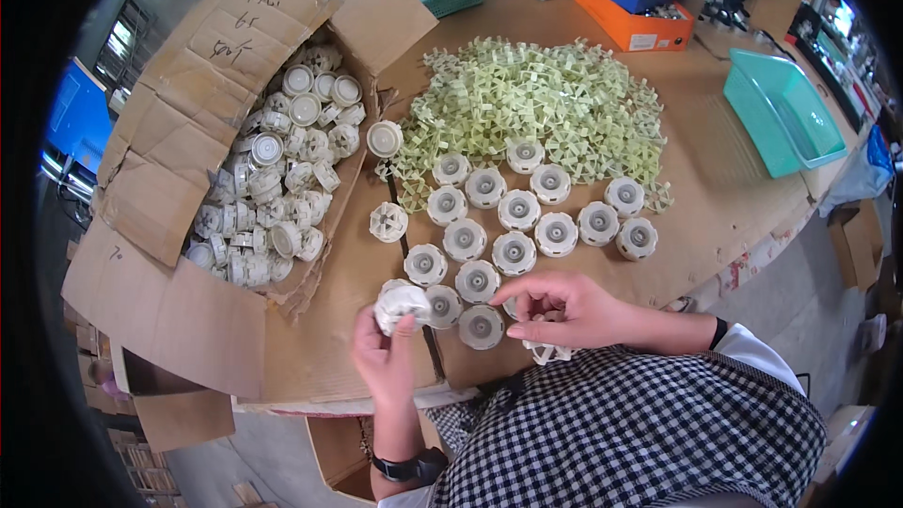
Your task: The person takes circular base components from a cardboard box and arranges them on a workbench. The person then assembles each unit by pressing plastic spoked inserts onto the base components by hand.
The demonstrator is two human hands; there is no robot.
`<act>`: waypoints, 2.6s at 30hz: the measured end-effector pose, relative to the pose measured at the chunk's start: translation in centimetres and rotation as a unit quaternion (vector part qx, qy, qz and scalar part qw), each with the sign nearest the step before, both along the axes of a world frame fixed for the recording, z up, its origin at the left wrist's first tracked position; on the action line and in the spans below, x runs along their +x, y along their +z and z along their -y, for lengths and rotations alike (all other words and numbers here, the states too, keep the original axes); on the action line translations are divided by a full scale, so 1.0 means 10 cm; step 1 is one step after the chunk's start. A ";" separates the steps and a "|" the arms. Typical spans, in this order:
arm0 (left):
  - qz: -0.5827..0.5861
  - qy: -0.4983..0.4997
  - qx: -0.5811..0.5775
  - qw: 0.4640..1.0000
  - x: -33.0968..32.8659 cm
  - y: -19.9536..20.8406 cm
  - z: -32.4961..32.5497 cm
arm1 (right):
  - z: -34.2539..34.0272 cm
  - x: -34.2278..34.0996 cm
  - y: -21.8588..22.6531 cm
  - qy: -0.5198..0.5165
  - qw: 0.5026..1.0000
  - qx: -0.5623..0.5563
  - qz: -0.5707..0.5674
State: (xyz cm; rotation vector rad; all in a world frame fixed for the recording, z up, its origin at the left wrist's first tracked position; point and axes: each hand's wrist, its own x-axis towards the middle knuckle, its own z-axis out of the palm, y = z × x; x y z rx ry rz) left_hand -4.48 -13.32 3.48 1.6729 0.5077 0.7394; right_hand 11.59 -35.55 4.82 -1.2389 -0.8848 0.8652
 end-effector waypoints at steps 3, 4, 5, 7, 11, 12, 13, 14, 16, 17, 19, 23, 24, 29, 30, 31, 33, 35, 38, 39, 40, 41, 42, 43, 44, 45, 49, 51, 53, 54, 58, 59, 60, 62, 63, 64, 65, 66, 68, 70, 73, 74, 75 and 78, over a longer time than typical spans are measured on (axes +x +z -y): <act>0.002 -0.040 0.003 0.999 0.06 0.04 0.31 | -0.03 0.00 0.04 -0.018 0.997 0.002 0.069; 0.011 -0.048 0.015 0.999 0.09 0.08 0.41 | -0.04 0.00 0.05 -0.021 0.994 0.009 0.108; 0.012 -0.054 0.016 0.998 0.10 0.07 0.46 | -0.05 -0.01 0.03 -0.027 0.994 0.008 0.110; -0.032 -0.089 0.061 0.994 0.11 0.05 0.56 | -0.07 -0.02 -0.02 -0.048 0.991 0.021 0.127; -0.032 -0.083 0.085 0.992 0.13 0.04 0.64 | -0.05 -0.05 0.01 -0.072 0.989 0.026 0.130; -0.032 -0.084 0.086 0.992 0.12 0.04 0.65 | -0.04 -0.04 0.02 -0.073 0.989 0.026 0.129; -0.040 -0.094 0.086 0.991 0.12 0.03 0.66 | -0.04 -0.03 0.03 -0.079 0.987 0.022 0.140; -0.048 -0.104 0.087 0.990 0.12 0.02 0.67 | -0.03 -0.03 0.03 -0.086 0.985 0.018 0.150; -0.048 -0.110 0.058 0.991 0.13 0.00 0.70 | -0.04 -0.02 0.03 -0.088 0.986 0.022 0.138; -0.047 -0.117 0.028 0.992 0.16 0.00 0.72 | -0.05 -0.02 0.02 -0.091 0.988 0.025 0.125; -0.050 -0.126 0.008 0.991 0.22 0.09 0.74 | -0.02 -0.02 0.05 -0.089 0.987 -0.002 0.130; -0.063 -0.183 0.020 0.981 0.22 0.04 0.69 | 0.01 -0.02 0.07 -0.096 0.987 -0.038 0.124; -0.063 -0.183 0.019 0.981 0.20 0.01 0.68 | 0.02 -0.03 0.07 -0.096 0.987 -0.039 0.124; -0.027 -0.246 -0.095 0.964 0.20 0.09 0.73 | 0.00 -0.01 0.03 -0.105 0.982 -0.018 0.155; -0.028 -0.246 -0.096 0.964 0.21 0.12 0.73 | 0.00 0.00 0.02 -0.105 0.982 -0.019 0.154; -0.070 -0.236 -0.077 0.966 0.23 0.15 0.74 | 0.00 0.03 0.02 -0.096 0.981 0.003 0.168; -0.113 -0.225 -0.058 0.966 0.24 0.15 0.72 | -0.01 0.04 0.01 -0.085 0.979 0.026 0.182; -0.105 -0.219 -0.007 0.970 0.24 0.09 0.71 | 0.00 0.02 0.01 -0.076 0.977 0.049 0.191; -0.128 -0.212 0.007 0.969 0.23 0.06 0.72 | -0.01 0.03 -0.01 -0.079 0.968 0.077 0.224; -0.128 -0.212 0.006 0.969 0.23 0.06 0.72 | -0.01 0.04 -0.01 -0.079 0.968 0.077 0.224; -0.110 -0.213 -0.021 0.970 0.22 0.08 0.74 | 0.01 0.07 0.00 -0.066 0.974 0.058 0.207; -0.092 -0.214 -0.049 0.971 0.21 0.08 0.75 | 0.02 0.08 0.02 -0.053 0.980 0.040 0.189; -0.092 -0.213 -0.050 0.971 0.20 0.07 0.74 | 0.03 0.09 0.04 -0.052 0.980 0.039 0.189; -0.067 -0.221 -0.082 0.970 0.19 0.05 0.74 | 0.05 0.11 0.06 -0.053 0.986 0.032 0.153; -0.041 -0.229 -0.114 0.966 0.18 0.04 0.73 | 0.06 0.11 0.08 -0.054 0.991 0.025 0.117; -0.041 -0.228 -0.114 0.966 0.17 0.04 0.73 | 0.05 0.10 0.06 -0.053 0.991 0.025 0.116; -0.032 -0.224 -0.127 0.966 0.15 0.07 0.73 | 0.01 0.04 -0.04 -0.077 0.995 0.063 0.012; -0.036 -0.224 -0.136 0.964 0.14 0.06 0.73 | 0.01 0.03 -0.02 -0.073 0.995 0.071 0.011; -0.022 -0.220 -0.123 0.967 0.14 0.02 0.75 | 0.04 0.04 0.07 -0.042 0.991 0.044 0.119; -0.022 -0.219 -0.124 0.967 0.14 0.03 0.76 | 0.03 0.06 0.08 -0.041 0.991 0.043 0.119; -0.037 -0.233 -0.069 0.969 0.18 0.10 0.77 | 0.01 0.08 0.11 -0.023 0.985 0.062 0.158; -0.047 -0.241 -0.057 0.968 0.19 0.10 0.76 | 0.01 0.08 0.11 -0.022 0.983 0.069 0.169; -0.047 -0.240 -0.057 0.968 0.18 0.09 0.76 | 0.01 0.09 0.11 -0.022 0.983 0.069 0.169; -0.031 -0.243 -0.091 0.965 0.16 0.06 0.75 | 0.04 0.10 0.11 -0.027 0.981 0.080 0.173; -0.032 -0.242 -0.091 0.965 0.15 0.05 0.75 | 0.05 0.11 0.12 -0.027 0.981 0.080 0.173; -0.020 -0.242 -0.122 0.962 0.15 0.04 0.75 | 0.07 0.11 0.13 -0.033 0.990 0.071 0.117; -0.008 -0.241 -0.153 0.958 0.14 0.03 0.75 | 0.07 0.11 0.13 -0.038 0.996 0.062 0.061; -0.009 -0.241 -0.153 0.958 0.14 0.03 0.76 | 0.06 0.10 0.12 -0.038 0.996 0.062 0.060; 0.031 -0.207 -0.153 0.966 0.14 0.04 0.79 | 0.05 0.09 0.09 -0.053 0.996 0.049 -0.047; 0.026 -0.193 -0.162 0.967 0.15 0.04 0.80 | 0.05 0.08 0.10 -0.059 0.996 0.057 -0.023; -0.014 -0.168 -0.157 0.973 0.16 0.04 0.80 | 0.06 0.11 0.12 -0.050 0.993 0.080 0.071; -0.045 -0.159 -0.144 0.976 0.16 0.04 0.81 | 0.07 0.12 0.14 -0.036 0.985 0.093 0.141; -0.046 -0.159 -0.145 0.976 0.16 0.04 0.82 | 0.08 0.12 0.17 -0.036 0.985 0.092 0.140; -0.038 -0.163 -0.131 0.977 0.21 -0.01 0.82 | 0.09 0.15 0.23 -0.006 0.979 0.089 0.185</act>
